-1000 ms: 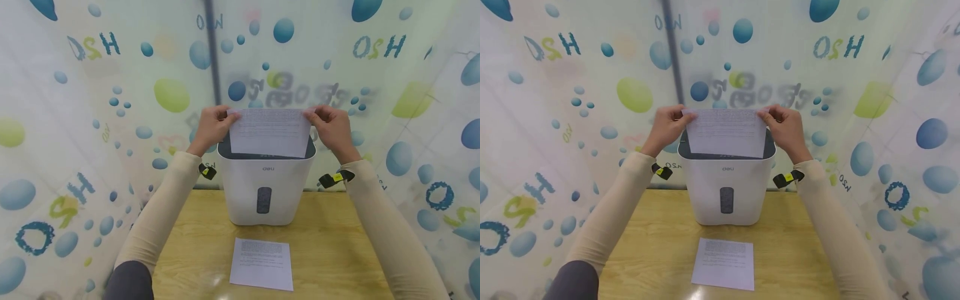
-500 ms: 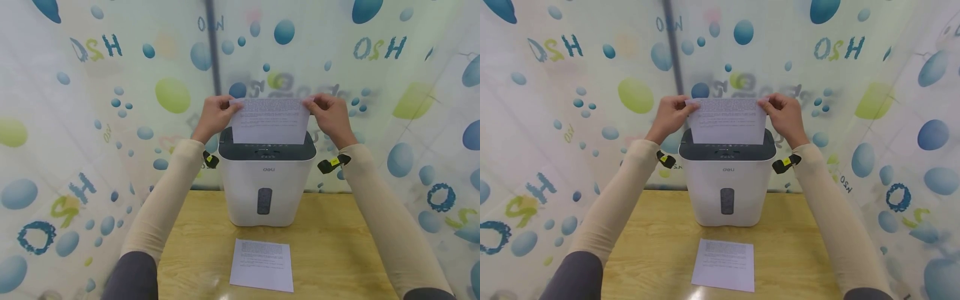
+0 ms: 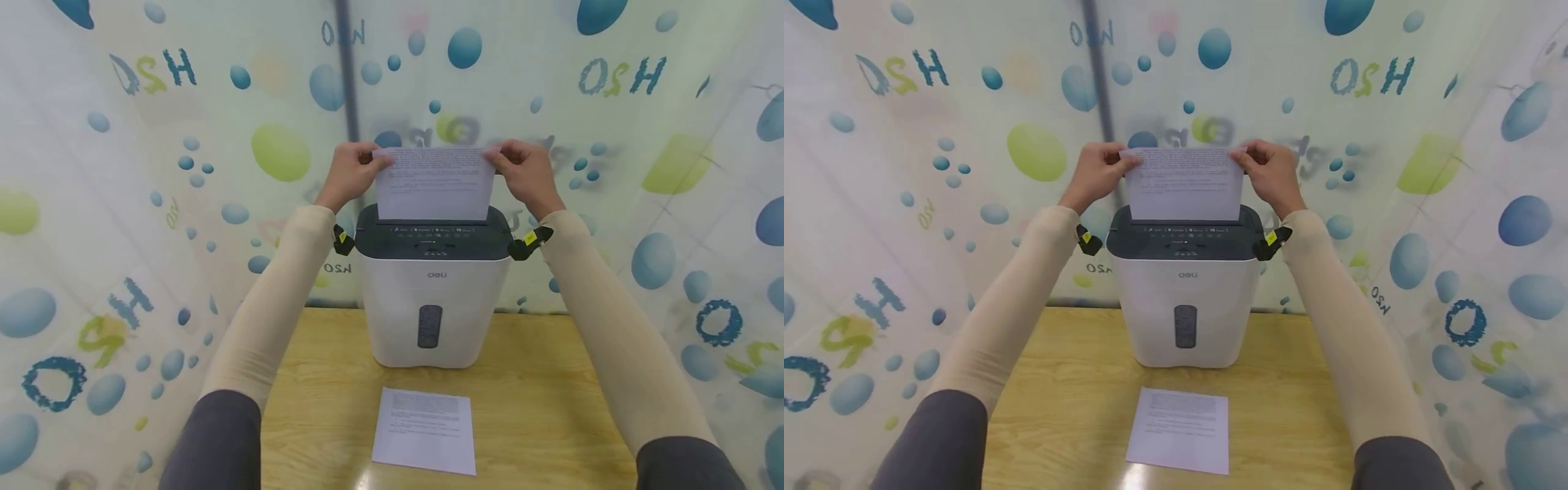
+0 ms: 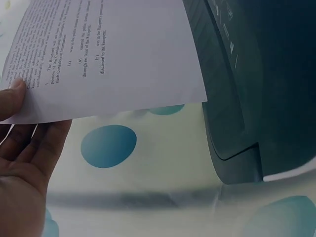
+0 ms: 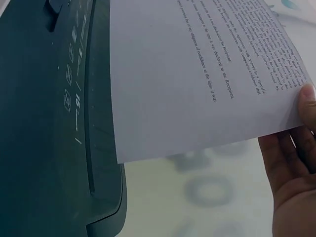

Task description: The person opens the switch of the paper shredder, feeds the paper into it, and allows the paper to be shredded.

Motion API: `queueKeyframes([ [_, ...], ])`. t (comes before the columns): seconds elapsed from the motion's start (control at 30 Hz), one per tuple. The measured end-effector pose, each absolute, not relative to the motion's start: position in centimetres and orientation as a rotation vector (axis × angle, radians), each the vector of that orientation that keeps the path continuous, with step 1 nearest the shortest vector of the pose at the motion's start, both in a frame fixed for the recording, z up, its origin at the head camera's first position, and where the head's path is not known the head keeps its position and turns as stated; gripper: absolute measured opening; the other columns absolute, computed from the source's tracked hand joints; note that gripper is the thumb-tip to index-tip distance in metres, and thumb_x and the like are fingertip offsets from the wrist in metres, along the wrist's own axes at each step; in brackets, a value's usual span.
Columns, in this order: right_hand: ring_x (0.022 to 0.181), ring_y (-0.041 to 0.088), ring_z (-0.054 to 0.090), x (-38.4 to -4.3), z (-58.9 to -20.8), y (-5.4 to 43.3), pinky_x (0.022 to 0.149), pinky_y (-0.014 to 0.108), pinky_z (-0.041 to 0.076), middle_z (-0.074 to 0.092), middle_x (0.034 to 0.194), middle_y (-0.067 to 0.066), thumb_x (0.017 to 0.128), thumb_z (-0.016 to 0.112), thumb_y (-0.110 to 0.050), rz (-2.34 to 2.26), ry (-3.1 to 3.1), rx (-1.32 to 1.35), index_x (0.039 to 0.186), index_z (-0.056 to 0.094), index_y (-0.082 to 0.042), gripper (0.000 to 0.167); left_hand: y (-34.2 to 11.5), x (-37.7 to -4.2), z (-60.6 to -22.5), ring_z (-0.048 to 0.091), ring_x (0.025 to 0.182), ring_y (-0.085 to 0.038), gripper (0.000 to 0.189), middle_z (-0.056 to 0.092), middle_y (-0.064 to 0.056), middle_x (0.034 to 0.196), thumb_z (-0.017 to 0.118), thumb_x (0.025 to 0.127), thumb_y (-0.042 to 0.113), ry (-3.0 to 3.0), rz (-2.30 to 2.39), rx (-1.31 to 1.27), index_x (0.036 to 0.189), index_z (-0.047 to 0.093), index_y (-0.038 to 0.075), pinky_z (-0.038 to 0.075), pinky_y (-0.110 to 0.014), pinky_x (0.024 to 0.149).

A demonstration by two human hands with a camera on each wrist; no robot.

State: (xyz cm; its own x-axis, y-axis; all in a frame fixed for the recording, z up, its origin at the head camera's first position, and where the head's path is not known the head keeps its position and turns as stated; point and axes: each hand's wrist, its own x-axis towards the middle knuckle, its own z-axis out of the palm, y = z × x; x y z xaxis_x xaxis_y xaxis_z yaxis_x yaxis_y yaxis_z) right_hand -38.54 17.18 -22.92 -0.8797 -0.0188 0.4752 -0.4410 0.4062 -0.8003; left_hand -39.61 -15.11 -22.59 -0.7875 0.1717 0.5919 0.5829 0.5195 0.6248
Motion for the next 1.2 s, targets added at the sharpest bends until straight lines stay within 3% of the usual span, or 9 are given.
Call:
queueKeyframes([
  [0.33, 0.087, 0.007, 0.071, -40.2, -23.6, 17.5, 0.1, 0.04, 0.055, 0.074, 0.096, -0.008, 0.096, 0.07, -0.036, 1.53, -2.31, 0.428, 0.109, 0.075, -0.01, 0.029, -14.9, -41.2, -23.2, 0.052, 0.071, -0.019, 0.021, 0.074, -0.014, 0.09, 0.067, 0.1, 0.02, -2.363, -1.19, -0.586, 0.092, 0.076, 0.003, 0.035, -0.028, 0.064],
  [0.6, 0.087, 0.006, 0.071, -40.7, -24.3, 17.5, 0.098, 0.036, 0.056, 0.074, 0.099, -0.007, 0.096, 0.07, -0.038, 1.527, -2.353, 0.395, 0.11, 0.074, -0.011, 0.031, -14.7, -41.8, -23.9, 0.052, 0.08, -0.02, 0.021, 0.074, -0.01, 0.095, 0.066, 0.102, 0.022, -2.436, -1.171, -0.549, 0.095, 0.076, 0.005, 0.036, -0.029, 0.066],
  [0.9, 0.087, 0.006, 0.073, -41.0, -25.2, 17.8, 0.105, 0.048, 0.053, 0.076, 0.102, -0.004, 0.097, 0.069, -0.038, 1.508, -2.377, 0.406, 0.114, 0.074, -0.009, 0.035, -14.6, -41.9, -24.4, 0.052, 0.079, -0.021, 0.022, 0.073, -0.011, 0.096, 0.064, 0.102, 0.022, -2.468, -1.142, -0.562, 0.096, 0.075, 0.004, 0.036, -0.03, 0.066],
  [1.2, 0.102, 0.025, 0.076, -40.9, -25.0, 17.7, 0.11, 0.049, 0.049, 0.075, 0.12, 0.013, 0.099, 0.067, -0.039, 1.342, -2.537, 0.381, 0.123, 0.072, -0.01, 0.038, -14.9, -41.9, -24.5, 0.053, 0.077, -0.02, 0.021, 0.073, -0.012, 0.094, 0.066, 0.101, 0.022, -2.565, -1.094, -0.552, 0.095, 0.075, 0.004, 0.037, -0.029, 0.068],
])
